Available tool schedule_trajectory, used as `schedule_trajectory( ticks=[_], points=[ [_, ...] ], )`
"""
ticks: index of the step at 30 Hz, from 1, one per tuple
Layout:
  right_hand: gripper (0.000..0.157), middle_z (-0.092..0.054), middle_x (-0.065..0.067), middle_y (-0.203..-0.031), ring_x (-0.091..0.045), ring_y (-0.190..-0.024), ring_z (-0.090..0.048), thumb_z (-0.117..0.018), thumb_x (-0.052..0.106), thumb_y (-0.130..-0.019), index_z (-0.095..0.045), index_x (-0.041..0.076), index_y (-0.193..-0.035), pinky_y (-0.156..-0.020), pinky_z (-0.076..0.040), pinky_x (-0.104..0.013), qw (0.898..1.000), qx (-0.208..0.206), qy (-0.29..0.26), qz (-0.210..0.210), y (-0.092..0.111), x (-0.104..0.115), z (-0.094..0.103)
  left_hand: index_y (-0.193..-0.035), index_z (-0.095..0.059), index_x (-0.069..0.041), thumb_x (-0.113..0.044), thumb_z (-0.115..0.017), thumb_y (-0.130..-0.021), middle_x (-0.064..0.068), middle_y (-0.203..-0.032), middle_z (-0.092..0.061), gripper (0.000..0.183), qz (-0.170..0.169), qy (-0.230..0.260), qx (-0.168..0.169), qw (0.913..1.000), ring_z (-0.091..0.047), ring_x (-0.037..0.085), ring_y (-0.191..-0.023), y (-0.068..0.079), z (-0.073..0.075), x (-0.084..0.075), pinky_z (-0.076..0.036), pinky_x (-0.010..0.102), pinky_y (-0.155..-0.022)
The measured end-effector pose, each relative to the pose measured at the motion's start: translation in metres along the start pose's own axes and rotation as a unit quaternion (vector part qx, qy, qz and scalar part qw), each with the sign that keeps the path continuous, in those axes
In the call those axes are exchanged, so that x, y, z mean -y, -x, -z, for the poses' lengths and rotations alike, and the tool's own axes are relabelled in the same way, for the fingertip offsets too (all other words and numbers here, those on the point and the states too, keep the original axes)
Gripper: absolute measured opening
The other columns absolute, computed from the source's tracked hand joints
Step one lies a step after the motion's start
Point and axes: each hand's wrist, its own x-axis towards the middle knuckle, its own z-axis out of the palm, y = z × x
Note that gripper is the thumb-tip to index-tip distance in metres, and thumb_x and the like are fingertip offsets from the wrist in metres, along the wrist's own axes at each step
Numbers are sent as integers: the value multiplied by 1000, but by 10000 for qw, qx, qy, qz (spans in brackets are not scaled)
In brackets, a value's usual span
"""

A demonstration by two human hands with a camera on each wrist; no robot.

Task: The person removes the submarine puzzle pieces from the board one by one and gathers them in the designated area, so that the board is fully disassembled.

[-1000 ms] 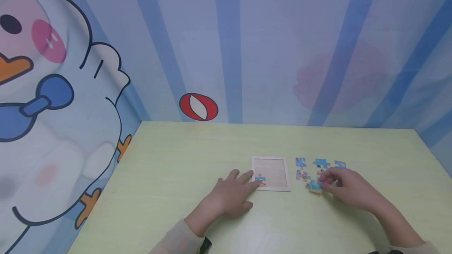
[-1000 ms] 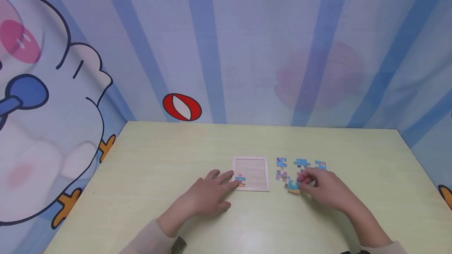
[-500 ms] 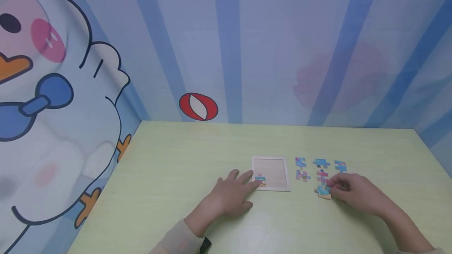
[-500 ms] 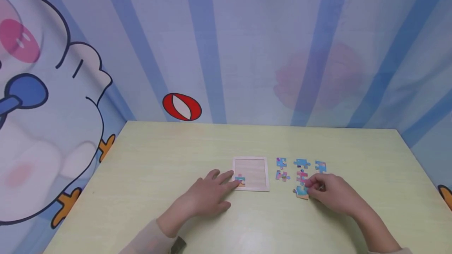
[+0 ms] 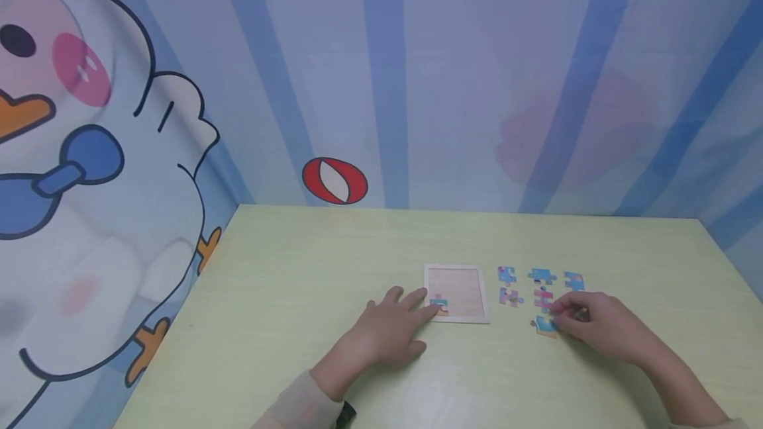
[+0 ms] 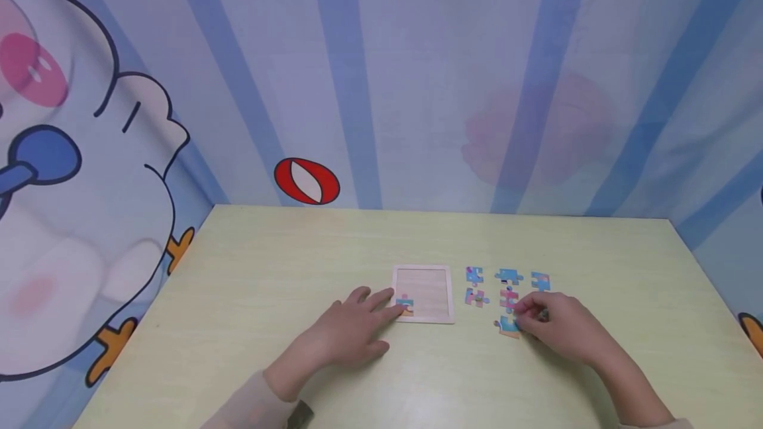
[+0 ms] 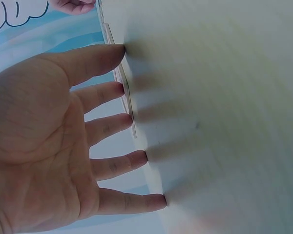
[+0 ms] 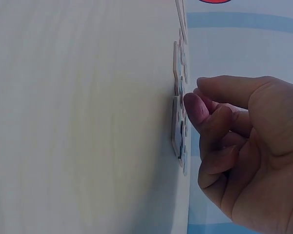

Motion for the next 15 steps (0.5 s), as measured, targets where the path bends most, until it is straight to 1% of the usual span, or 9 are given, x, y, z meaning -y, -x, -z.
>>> schedule_trajectory(
  ticks=[4,6,11,15],
  points=[
    [21,-65,4,-82,-13,-65,-56,-73,22,-98,-74,9,-114,-56,-46,-28,9999,-43,-146,-6,1,3,1,-160,-43,-36,-43,-64,-101,-4,-167,-33,63,-12,-29,-41,10000,-33,33,-149,-1,-2,1,-44,67,-103],
    [21,-65,3,-80,-13,-61,-56,-72,22,-99,-74,9,-115,-53,-45,-29,9998,-43,-209,2,1,4,2,-160,-42,-36,-43,-64,-101,-3,-167,-33,63,-25,-42,-61,10000,-33,33,-149,-2,-3,2,-44,67,-103],
    [19,-64,2,-78,-14,-59,-55,-71,23,-100,-74,10,-114,-52,-45,-29,9997,-38,-244,-12,-1,9,3,-160,-41,-37,-42,-64,-101,-3,-167,-33,64,-83,-53,-104,9999,-34,32,-148,-3,-4,3,-45,66,-102],
    [20,-65,1,-84,-14,-58,-55,-71,24,-100,-74,10,-113,-51,-46,-29,9995,-60,-309,55,-4,15,3,-159,-41,-40,-43,-66,-99,-3,-167,-32,65,-136,-30,-119,9998,-35,34,-148,-1,-5,4,-45,67,-102]
  ],
)
